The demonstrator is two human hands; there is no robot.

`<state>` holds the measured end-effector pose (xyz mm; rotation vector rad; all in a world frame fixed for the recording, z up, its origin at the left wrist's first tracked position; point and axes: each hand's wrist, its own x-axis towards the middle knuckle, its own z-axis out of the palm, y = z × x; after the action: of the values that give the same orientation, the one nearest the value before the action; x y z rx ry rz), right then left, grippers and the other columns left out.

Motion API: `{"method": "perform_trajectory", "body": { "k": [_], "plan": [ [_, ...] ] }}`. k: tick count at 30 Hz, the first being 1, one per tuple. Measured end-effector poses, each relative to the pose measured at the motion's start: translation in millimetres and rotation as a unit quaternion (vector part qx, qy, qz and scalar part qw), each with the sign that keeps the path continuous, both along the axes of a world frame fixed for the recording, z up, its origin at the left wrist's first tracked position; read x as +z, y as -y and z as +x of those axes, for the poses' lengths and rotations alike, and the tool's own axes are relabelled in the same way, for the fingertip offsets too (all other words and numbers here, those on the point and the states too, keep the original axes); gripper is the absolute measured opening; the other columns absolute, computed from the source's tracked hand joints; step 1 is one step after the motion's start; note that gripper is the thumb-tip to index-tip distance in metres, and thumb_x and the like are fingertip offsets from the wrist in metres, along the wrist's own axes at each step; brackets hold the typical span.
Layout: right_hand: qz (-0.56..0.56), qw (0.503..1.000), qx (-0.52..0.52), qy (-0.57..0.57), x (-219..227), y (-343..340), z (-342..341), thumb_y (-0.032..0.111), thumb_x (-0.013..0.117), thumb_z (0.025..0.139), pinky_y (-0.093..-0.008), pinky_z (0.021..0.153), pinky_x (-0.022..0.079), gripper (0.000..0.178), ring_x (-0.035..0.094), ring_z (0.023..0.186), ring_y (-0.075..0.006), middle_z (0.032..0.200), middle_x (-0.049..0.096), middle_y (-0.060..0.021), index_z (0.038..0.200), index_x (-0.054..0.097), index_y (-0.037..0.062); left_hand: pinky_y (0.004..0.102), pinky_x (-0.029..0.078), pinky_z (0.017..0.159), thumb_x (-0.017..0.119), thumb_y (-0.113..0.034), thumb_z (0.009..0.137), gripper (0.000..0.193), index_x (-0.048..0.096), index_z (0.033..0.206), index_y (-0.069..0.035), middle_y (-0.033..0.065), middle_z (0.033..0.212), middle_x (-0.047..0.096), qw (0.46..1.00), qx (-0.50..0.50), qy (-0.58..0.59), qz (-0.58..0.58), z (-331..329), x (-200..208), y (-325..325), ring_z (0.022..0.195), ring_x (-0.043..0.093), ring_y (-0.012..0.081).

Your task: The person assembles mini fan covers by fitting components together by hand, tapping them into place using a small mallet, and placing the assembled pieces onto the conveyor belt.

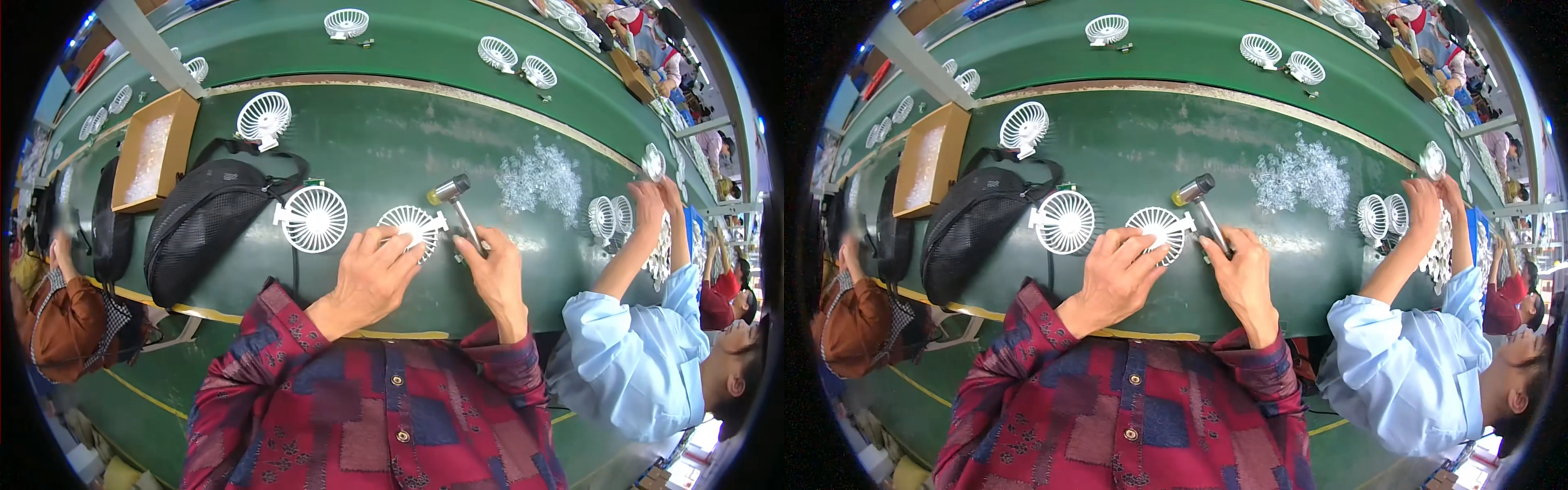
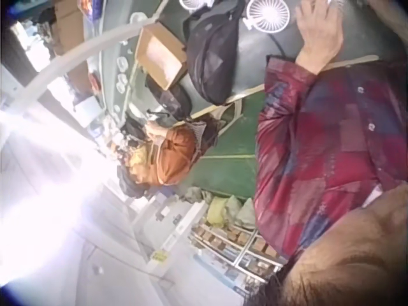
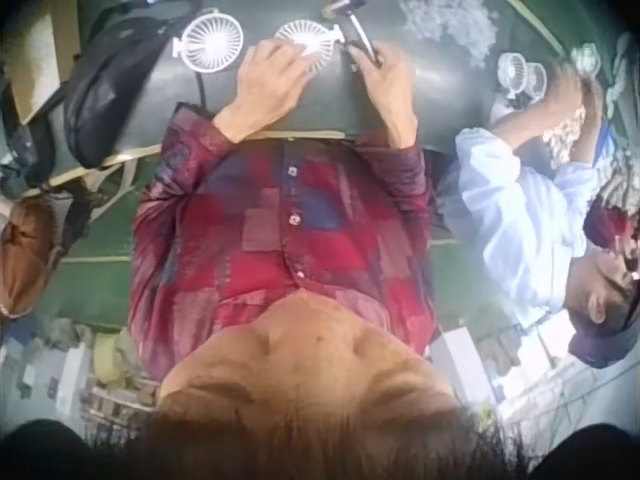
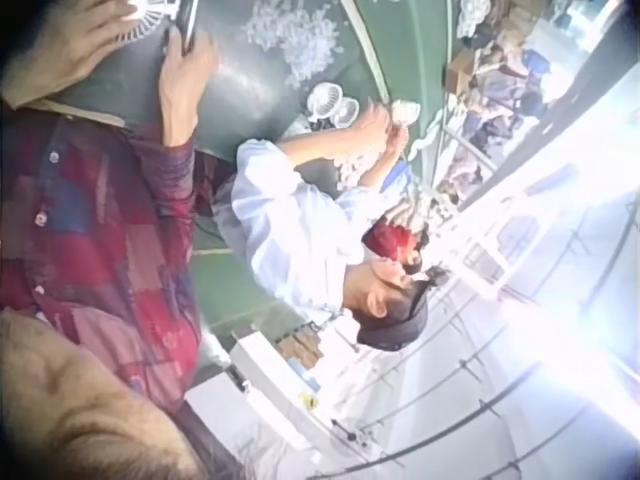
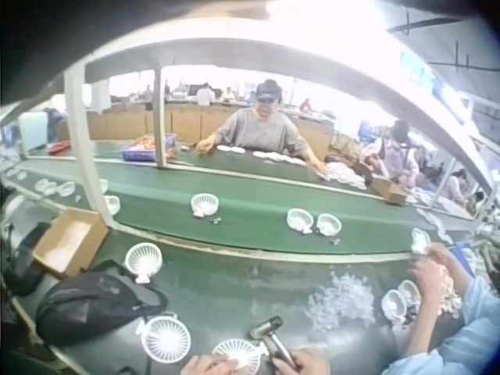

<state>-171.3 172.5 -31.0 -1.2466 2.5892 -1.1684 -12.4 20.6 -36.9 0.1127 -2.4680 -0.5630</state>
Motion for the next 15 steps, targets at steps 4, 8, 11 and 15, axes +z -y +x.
{"method": "perform_trajectory", "body": {
  "k": [4,8,11,15],
  "plan": [
    [-0.037,0.986,-0.059,0.152,25.4,-11.2,14.8,0.017,0.066,0.094,-0.0256,0.045,0.039,0.028,0.048,0.050,-0.0090,0.081,0.063,-0.0056,0.115,0.066,-0.0002,0.0379,0.047,0.076,0.078,-0.010,0.067,0.040,0.067,0.106,-0.008,0.0050,0.107,0.060,1.000,0.012,0.011,-0.005,1.2,0.5,-0.9,0.100,0.056,0.0274],
    [-0.110,0.989,-0.074,0.064,28.3,-19.3,28.3,0.010,0.058,0.098,-0.0254,0.047,0.041,0.030,0.051,0.053,-0.0084,0.078,0.061,-0.0040,0.125,0.059,-0.0023,0.0379,0.047,0.076,0.078,-0.010,0.067,0.040,0.067,0.105,-0.008,0.0042,0.107,0.061,1.000,0.017,0.003,-0.006,0.6,0.9,-1.8,0.100,0.056,0.0273],
    [-0.080,0.986,0.002,-0.149,8.3,-20.6,29.8,0.008,0.059,0.096,-0.0308,0.051,0.044,0.027,0.054,0.054,-0.0141,0.076,0.060,-0.0107,0.121,0.061,-0.0010,0.0375,0.048,0.076,0.078,-0.010,0.068,0.040,0.067,0.106,-0.008,0.0041,0.106,0.061,1.000,0.010,0.004,-0.004,0.4,0.9,-2.0,0.100,0.056,0.0270],
    [0.042,0.986,-0.099,0.128,5.9,-28.1,6.3,0.022,0.059,0.098,-0.0308,0.054,0.044,0.026,0.056,0.057,-0.0129,0.062,0.060,-0.0069,0.104,0.065,-0.0025,0.0380,0.045,0.078,0.074,-0.010,0.073,0.035,0.066,0.106,-0.007,0.0050,0.106,0.060,1.000,0.000,0.024,0.009,7.1,8.0,4.2,0.099,0.055,0.0260]
  ]
}}
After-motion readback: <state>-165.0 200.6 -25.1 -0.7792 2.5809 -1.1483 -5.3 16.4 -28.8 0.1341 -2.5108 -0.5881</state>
